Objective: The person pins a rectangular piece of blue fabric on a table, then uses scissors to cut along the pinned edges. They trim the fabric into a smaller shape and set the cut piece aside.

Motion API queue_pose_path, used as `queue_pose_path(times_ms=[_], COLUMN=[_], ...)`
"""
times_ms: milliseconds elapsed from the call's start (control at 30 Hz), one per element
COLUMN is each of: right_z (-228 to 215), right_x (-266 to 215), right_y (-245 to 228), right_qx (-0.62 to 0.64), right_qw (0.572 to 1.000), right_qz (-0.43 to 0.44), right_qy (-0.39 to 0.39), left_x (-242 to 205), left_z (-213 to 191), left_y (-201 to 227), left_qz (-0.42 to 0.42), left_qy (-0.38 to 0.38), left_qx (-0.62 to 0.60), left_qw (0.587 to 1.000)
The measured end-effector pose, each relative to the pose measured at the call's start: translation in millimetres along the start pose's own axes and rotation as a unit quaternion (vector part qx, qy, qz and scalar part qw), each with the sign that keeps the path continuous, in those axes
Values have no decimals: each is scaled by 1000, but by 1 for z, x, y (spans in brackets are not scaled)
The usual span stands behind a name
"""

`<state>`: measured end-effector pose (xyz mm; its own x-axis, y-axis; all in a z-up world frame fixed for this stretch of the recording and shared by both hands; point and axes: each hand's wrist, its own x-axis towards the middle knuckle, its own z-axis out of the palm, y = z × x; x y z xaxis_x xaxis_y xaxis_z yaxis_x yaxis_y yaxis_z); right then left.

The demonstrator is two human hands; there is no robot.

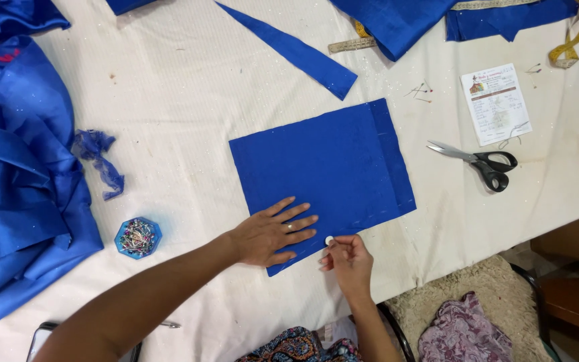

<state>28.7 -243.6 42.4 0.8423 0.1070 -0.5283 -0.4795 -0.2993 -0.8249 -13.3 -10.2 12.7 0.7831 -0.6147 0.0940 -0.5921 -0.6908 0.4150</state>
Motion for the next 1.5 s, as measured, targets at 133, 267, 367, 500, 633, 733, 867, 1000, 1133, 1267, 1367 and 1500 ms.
queue_pose_path(times_ms=[133, 267, 367, 500, 633, 733, 867, 1000, 1133, 1267, 1367, 1500], right_z=[-1, -1, -1, 1, 1, 0, 1, -10, -24, -17, -1, 19], right_x=[5, 8, 9, 10, 13, 16, 15, 29, 36, 21, -8, -29], right_y=[-8, -5, -6, -15, -14, -15, -14, -6, -18, -14, -7, 13], right_qx=[-14, -11, -15, -41, -53, -63, -69, -36, -24, -25, -26, -11], right_qw=[1000, 1000, 1000, 998, 998, 997, 997, 998, 996, 999, 999, 997], right_qz=[5, -10, -17, -22, -22, -22, -15, -30, -35, -29, 30, 39], right_qy=[14, 13, 11, 30, 25, 32, 36, 44, 76, 38, -5, -58], left_x=[24, 31, 31, 35, 34, 34, 34, 34, 34, 26, 10, -3], left_z=[19, 34, 37, 20, 22, 20, 16, 16, 20, 9, 11, 15], left_y=[-1, -3, -4, 2, 2, 2, 2, 1, 0, -1, -5, -10], left_qz=[17, 19, 20, -26, -28, -29, -29, -25, -28, -45, -23, 40], left_qy=[30, 2, -5, -108, -113, -111, -124, -133, -137, -83, -22, -10], left_qx=[21, 32, 31, 57, 66, 77, 71, 80, 78, 36, 16, -13], left_qw=[999, 999, 999, 992, 991, 990, 989, 988, 987, 995, 999, 999])
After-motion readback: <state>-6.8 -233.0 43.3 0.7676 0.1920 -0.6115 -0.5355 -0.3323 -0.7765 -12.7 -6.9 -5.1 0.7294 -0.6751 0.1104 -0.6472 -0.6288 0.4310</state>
